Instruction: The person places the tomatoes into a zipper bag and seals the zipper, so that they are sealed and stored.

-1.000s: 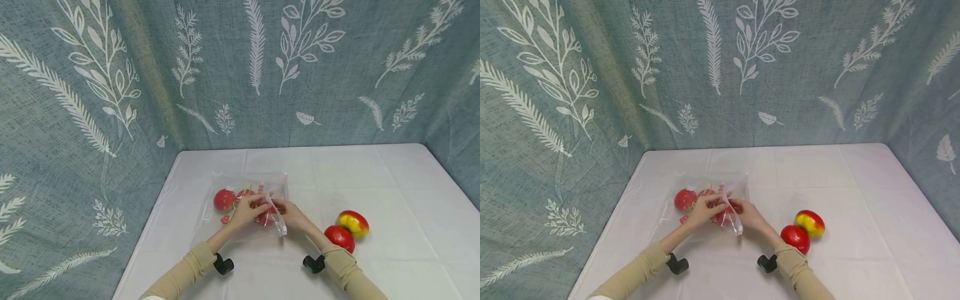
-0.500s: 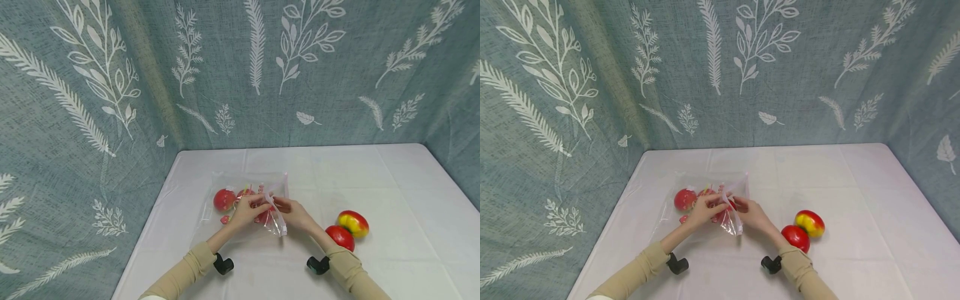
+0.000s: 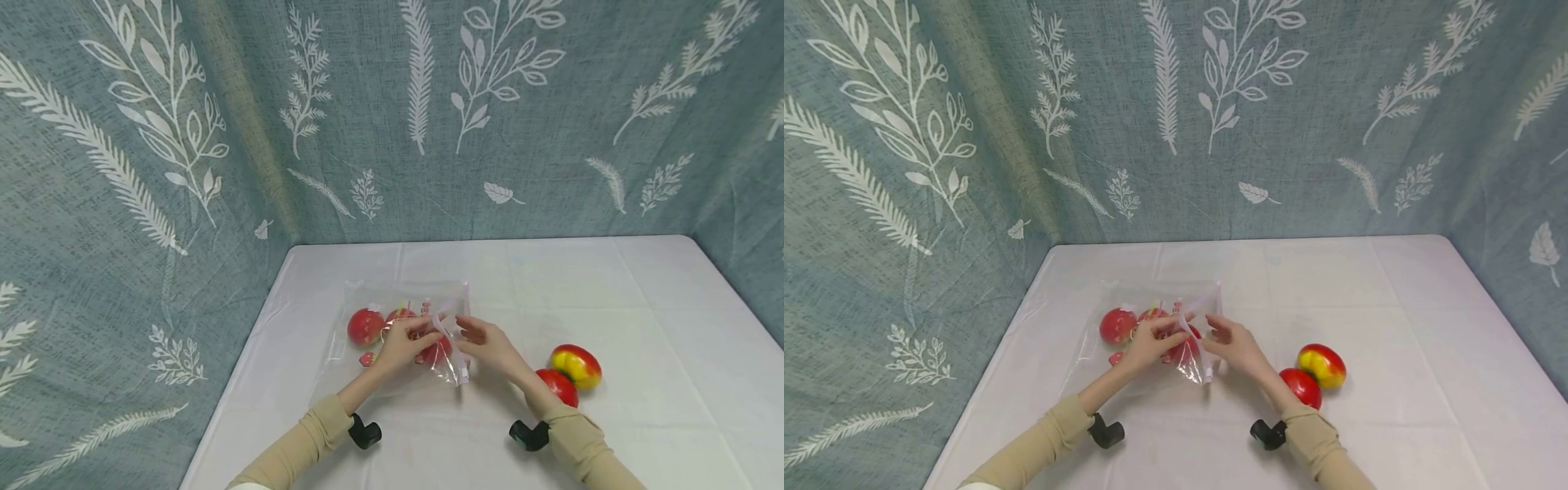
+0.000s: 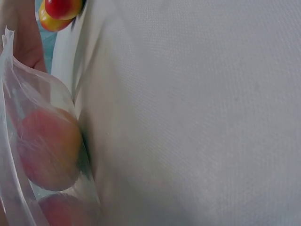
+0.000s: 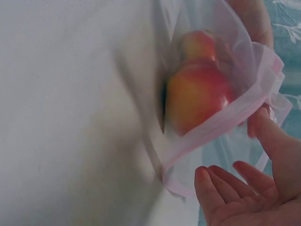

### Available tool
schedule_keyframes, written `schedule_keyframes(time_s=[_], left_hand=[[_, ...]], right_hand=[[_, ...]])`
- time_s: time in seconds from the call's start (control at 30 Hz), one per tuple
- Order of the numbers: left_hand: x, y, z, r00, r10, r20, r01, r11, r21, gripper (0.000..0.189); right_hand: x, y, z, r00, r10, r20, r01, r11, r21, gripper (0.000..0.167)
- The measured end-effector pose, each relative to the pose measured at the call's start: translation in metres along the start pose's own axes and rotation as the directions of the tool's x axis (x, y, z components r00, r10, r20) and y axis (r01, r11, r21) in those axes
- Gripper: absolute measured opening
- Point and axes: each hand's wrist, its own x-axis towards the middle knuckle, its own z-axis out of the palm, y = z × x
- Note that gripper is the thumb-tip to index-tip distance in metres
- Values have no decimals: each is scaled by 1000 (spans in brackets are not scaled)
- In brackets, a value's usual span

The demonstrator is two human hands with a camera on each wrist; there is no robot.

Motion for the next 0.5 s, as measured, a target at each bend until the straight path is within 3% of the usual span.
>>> schedule_keyframes(time_s=[0.2,0.5], left_hand=[[0,0,-1,1000,-16,12,16,1000,-24,33],[0,0,0,1000,-14,-1,14,999,-30,31]], right_hand=[[-1,-3,-5,1000,24,-20,-25,999,-26,61],[-3,-6,-15,1000,1,-24,-2,999,-39,62]])
